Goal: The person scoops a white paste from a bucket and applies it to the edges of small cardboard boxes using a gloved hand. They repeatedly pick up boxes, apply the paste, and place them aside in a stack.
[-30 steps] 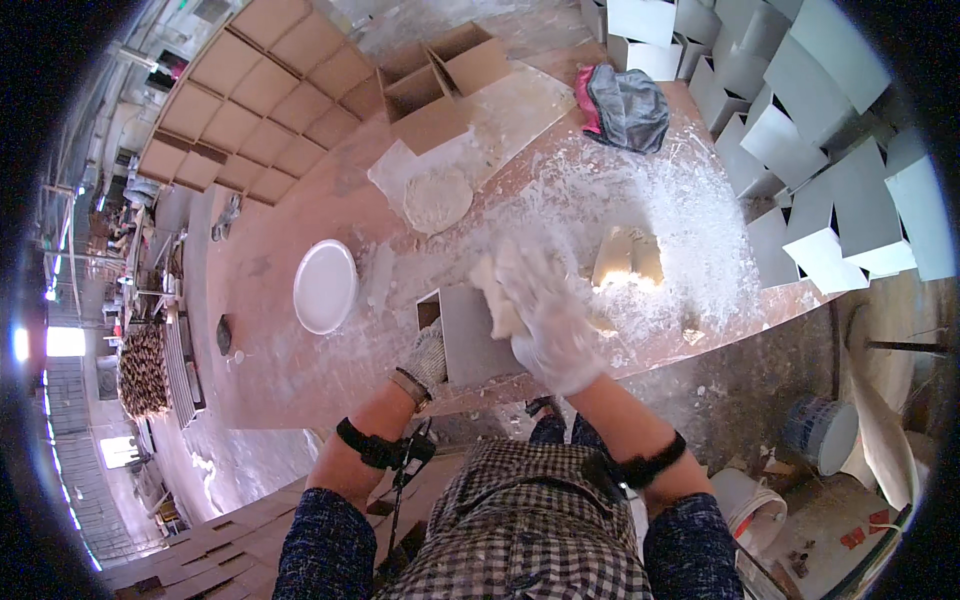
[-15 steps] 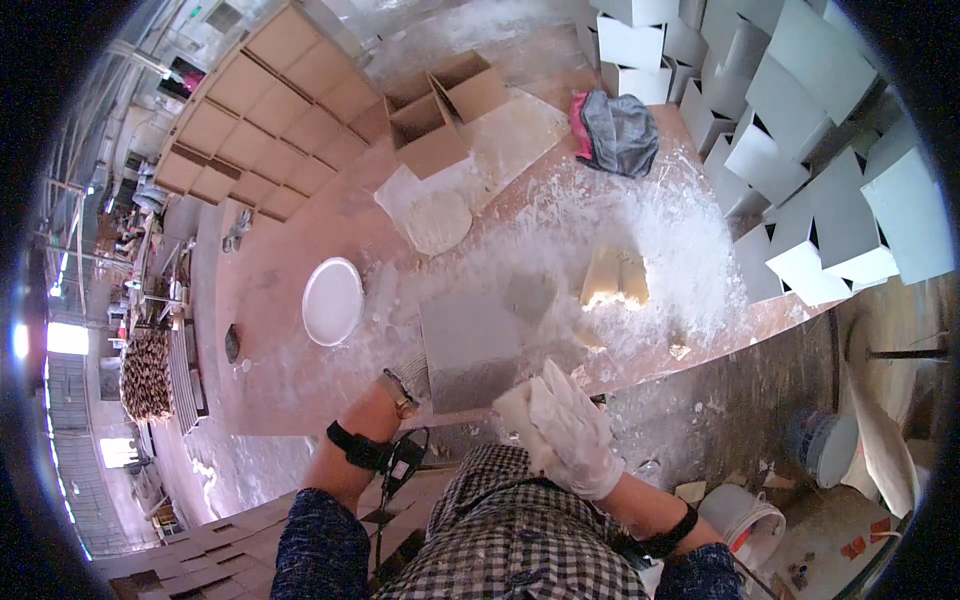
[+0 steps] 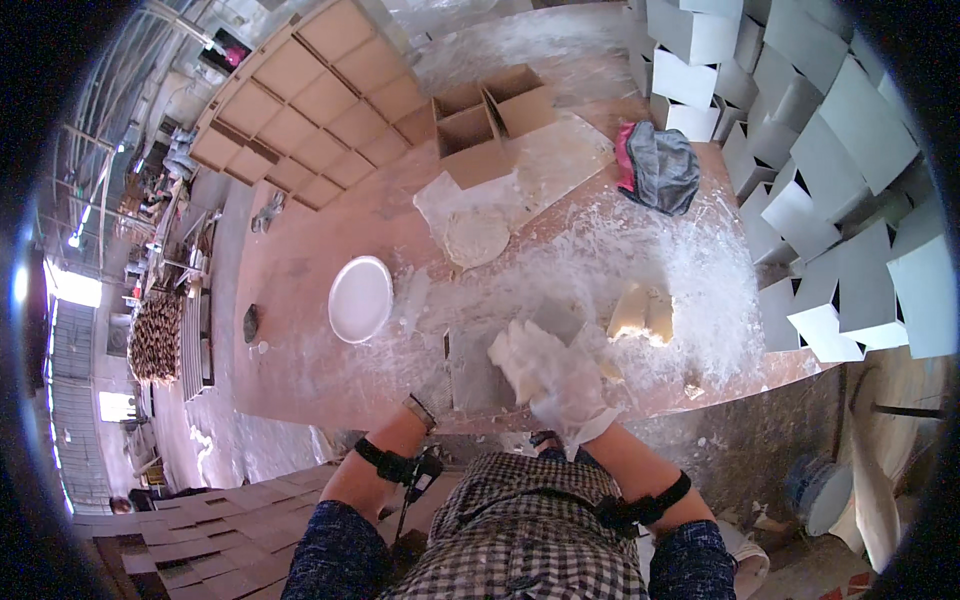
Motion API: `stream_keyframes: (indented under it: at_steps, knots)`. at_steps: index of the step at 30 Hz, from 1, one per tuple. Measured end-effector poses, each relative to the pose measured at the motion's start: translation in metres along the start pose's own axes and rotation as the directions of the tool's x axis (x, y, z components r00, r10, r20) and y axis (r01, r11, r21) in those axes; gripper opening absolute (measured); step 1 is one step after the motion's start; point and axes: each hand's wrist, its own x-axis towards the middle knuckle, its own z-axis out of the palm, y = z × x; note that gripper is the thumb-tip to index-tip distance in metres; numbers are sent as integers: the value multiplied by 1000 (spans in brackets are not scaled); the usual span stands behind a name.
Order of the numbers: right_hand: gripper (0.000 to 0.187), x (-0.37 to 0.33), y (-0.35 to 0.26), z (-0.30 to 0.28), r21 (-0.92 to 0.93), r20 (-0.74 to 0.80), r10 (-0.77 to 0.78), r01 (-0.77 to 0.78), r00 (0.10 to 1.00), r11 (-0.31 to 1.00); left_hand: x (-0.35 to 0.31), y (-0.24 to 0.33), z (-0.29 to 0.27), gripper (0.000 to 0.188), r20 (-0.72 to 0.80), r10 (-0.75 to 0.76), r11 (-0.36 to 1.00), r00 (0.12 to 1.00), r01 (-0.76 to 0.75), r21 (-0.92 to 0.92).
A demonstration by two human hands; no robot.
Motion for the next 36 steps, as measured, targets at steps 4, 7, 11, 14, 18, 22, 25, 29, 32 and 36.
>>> stream_keyframes:
  at_steps: [4, 7, 11, 14, 18, 22, 25, 29, 32, 36]
  knots:
    - [51, 35, 6, -11, -126, -203, -157, 133, 967, 983, 5, 36, 12, 41, 146, -26, 970, 989, -10, 242]
    - [48, 38, -10, 21, -544, -70, 8, -45, 998, 838, -10, 122, 39, 41, 119, -65, 990, 991, 49, 136]
    - [57, -19, -25, 27, -666, 222, -82, 212, 972, 715, -20, 127, 44, 40, 158, 95, 994, 983, -101, 33]
    - [55, -61, -47, 13, -409, 240, -119, 211, 964, 888, -10, 123, 43, 42, 163, 138, 983, 977, -115, -146]
    - [58, -27, -45, -6, -376, 112, -18, 59, 994, 925, -7, 138, 47, 43, 153, -474, 511, 867, 412, -754]
    - [59, 34, -45, -4, -416, -145, -189, 113, 971, 902, 0, 112, 42, 40, 245, -149, 543, 958, 287, -789]
    - [60, 32, -41, 17, -520, -47, -108, 68, 993, 851, 0, 129, 43, 41, 217, 42, 933, 975, -116, 340]
    - [61, -41, -53, 23, -470, 256, -143, 253, 956, 846, -2, 118, 48, 41, 259, 25, 936, 965, 69, -345]
    - [62, -64, -59, 5, 7, 217, -130, 132, 967, 991, -1, 121, 49, 38, 178, -360, 797, 916, 401, -451]
    - [59, -28, -16, -13, -340, -57, -145, 117, 988, 933, 4, 49, 30, 37, 209, 164, 986, 964, -155, -59]
